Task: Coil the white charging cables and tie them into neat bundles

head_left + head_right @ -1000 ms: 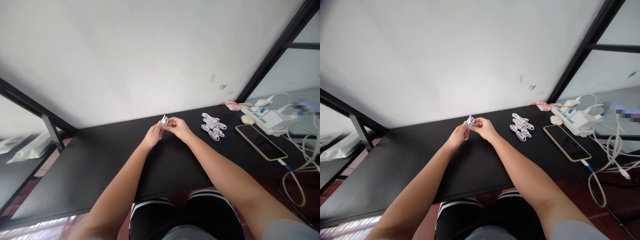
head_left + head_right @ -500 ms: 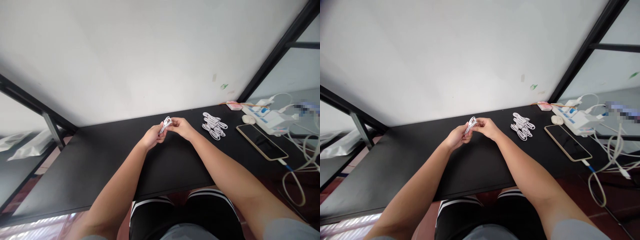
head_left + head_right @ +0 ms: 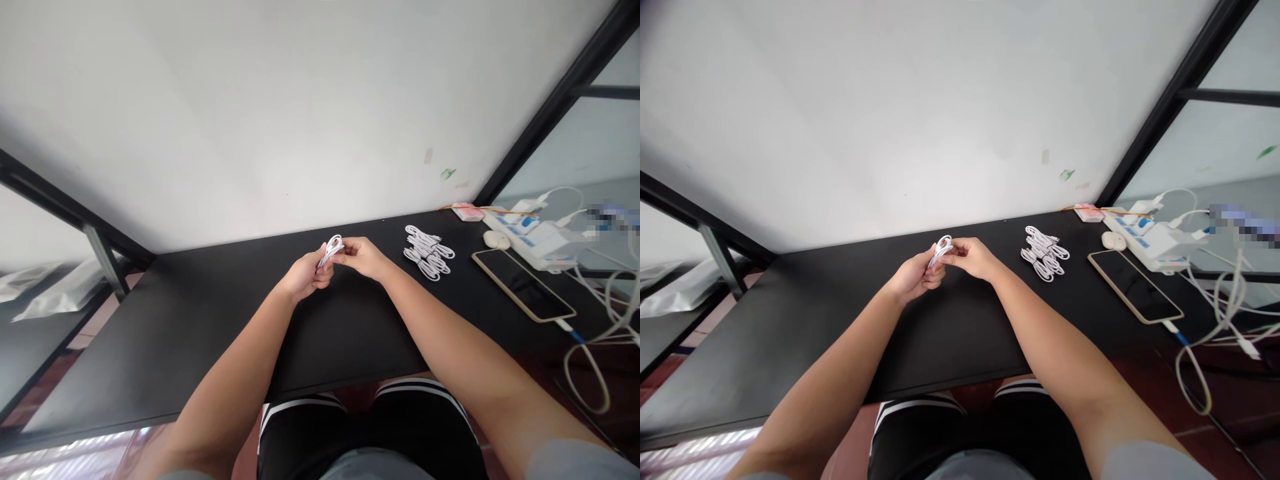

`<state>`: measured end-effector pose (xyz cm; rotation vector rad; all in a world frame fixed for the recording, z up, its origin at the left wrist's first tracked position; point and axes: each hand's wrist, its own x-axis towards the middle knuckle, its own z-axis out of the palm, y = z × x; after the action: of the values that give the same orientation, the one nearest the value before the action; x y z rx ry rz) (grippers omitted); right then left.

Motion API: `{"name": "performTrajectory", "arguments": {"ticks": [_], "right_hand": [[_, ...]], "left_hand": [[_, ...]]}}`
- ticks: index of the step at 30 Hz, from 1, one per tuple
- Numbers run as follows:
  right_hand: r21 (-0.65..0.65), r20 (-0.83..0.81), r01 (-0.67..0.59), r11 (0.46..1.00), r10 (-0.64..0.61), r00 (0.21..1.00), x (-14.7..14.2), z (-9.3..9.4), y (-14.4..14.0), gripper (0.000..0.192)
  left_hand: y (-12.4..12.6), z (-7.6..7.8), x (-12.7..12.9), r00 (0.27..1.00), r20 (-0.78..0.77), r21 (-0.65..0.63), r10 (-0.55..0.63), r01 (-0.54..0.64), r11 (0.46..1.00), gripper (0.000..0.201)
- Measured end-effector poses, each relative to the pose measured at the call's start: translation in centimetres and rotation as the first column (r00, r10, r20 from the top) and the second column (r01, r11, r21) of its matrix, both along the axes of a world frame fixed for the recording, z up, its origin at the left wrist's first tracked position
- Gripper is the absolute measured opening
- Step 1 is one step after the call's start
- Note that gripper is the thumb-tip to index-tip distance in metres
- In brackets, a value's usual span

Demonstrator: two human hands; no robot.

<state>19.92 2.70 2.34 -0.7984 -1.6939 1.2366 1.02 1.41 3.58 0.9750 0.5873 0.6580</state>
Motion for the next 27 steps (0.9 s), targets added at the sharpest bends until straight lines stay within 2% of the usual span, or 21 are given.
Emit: {"name": "performTrajectory", "arguments": {"ticks": [6, 9, 13, 17, 22, 27], "right_hand": [[0.025, 0.023, 0.053, 0.998, -0.054, 0.998, -0.3, 0.0, -0.2, 0.033], [0.045, 0.044, 0.039, 0.998, -0.04, 0.998, -0.2, 0.1, -0.2, 0.03], [0.109, 0.128, 0.12, 0.987, -0.134, 0.983, -0.4, -0.1, -0.3, 0.029], [0.151, 0.157, 0.158, 0.976, -0.181, 0.971, -0.7, -0.2, -0.3, 0.025], [0.115, 0.118, 0.116, 0.987, -0.13, 0.984, -0.6, 0.2, -0.5, 0.026], [0.058, 0.042, 0.034, 0.998, -0.036, 0.998, -0.4, 0.6, -0.6, 0.029]], "left_hand": [[-0.1, 0.2, 0.1, 0.999, 0.044, -0.076, -0.008, 0.011, 0.997, 0.053], [-0.1, 0.1, 0.2, 1.0, -0.003, -0.069, 0.029, -0.029, 0.997, 0.052], [0.0, -0.2, 0.3, 0.996, -0.03, -0.086, 0.081, -0.083, 0.993, 0.049], [0.2, -0.2, 0.1, 0.998, 0.061, -0.159, 0.034, -0.024, 0.987, 0.041], [0.0, 0.2, -0.2, 0.987, 0.16, -0.238, -0.003, 0.042, 0.97, 0.032], [-0.4, 0.8, 0.0, 0.985, 0.173, -0.267, 0.012, 0.036, 0.963, 0.033]]}}
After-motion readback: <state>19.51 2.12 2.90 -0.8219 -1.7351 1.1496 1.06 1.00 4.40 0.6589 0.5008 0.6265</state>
